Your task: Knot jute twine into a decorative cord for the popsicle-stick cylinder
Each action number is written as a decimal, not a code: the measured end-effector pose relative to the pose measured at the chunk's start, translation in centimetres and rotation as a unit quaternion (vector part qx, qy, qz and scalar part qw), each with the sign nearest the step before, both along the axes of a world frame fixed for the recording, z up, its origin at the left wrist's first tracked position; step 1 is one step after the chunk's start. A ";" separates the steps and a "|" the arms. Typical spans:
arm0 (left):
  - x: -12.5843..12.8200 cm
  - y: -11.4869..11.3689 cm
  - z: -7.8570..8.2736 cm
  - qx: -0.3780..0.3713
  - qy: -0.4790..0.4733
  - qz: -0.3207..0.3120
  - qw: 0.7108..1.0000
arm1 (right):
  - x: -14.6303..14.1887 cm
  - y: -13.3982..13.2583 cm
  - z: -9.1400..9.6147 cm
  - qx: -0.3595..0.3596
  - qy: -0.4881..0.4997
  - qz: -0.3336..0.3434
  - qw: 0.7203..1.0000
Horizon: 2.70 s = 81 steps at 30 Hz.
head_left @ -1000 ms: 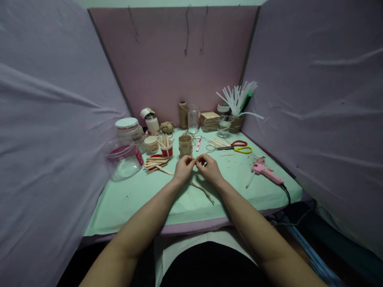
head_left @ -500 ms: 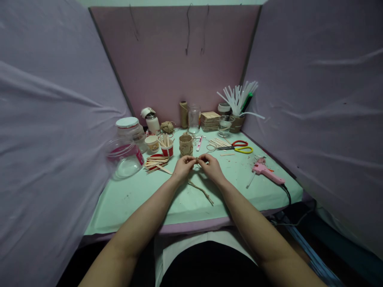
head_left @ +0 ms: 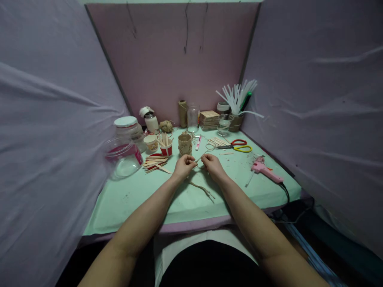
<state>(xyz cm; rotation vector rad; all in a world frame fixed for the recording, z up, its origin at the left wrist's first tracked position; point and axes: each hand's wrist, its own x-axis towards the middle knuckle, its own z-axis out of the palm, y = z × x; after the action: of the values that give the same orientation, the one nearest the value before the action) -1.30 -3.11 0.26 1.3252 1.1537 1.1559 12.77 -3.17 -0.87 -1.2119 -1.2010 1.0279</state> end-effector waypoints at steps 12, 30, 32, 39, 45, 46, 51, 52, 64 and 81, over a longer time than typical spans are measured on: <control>0.0 -0.1 0.0 -0.029 -0.052 -0.016 0.998 | -0.2 -0.3 0.4 0.042 0.007 0.052 0.998; 0.4 -0.2 0.8 0.066 -0.065 -0.052 0.994 | -1.1 -0.3 0.4 -0.027 0.089 0.001 0.996; 0.4 -0.2 0.7 0.050 -0.067 -0.055 0.995 | -0.9 -0.3 0.4 -0.028 0.090 0.025 0.995; 0.4 -0.6 0.4 -0.005 -0.064 -0.052 0.997 | -0.4 -0.5 0.5 0.028 0.007 0.013 1.000; 0.4 -0.2 0.4 0.033 -0.029 -0.011 0.999 | -0.3 -0.8 0.7 0.148 -0.102 0.013 0.984; 0.3 -0.1 0.3 0.043 -0.021 -0.004 0.999 | -0.2 -0.8 0.8 0.168 -0.131 0.019 0.977; 0.0 0.1 -0.2 0.098 0.029 0.022 0.995 | 0.4 -0.9 1.0 0.213 -0.217 0.039 0.952; 0.0 0.1 -0.3 0.106 0.036 0.021 0.993 | 0.5 -0.9 1.0 0.209 -0.220 0.040 0.952; -0.1 0.2 -0.5 0.138 0.067 0.014 0.988 | 0.2 -0.5 0.8 0.076 -0.054 0.029 0.995; 0.1 -0.2 0.1 -0.068 -0.035 -0.070 0.995 | 0.2 -0.5 0.8 0.108 -0.055 0.031 0.992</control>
<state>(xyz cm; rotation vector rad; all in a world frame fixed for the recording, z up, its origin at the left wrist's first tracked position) -1.24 -3.31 0.36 1.2319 1.0516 0.9967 12.94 -3.65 -0.05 -1.0780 -1.4066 0.8598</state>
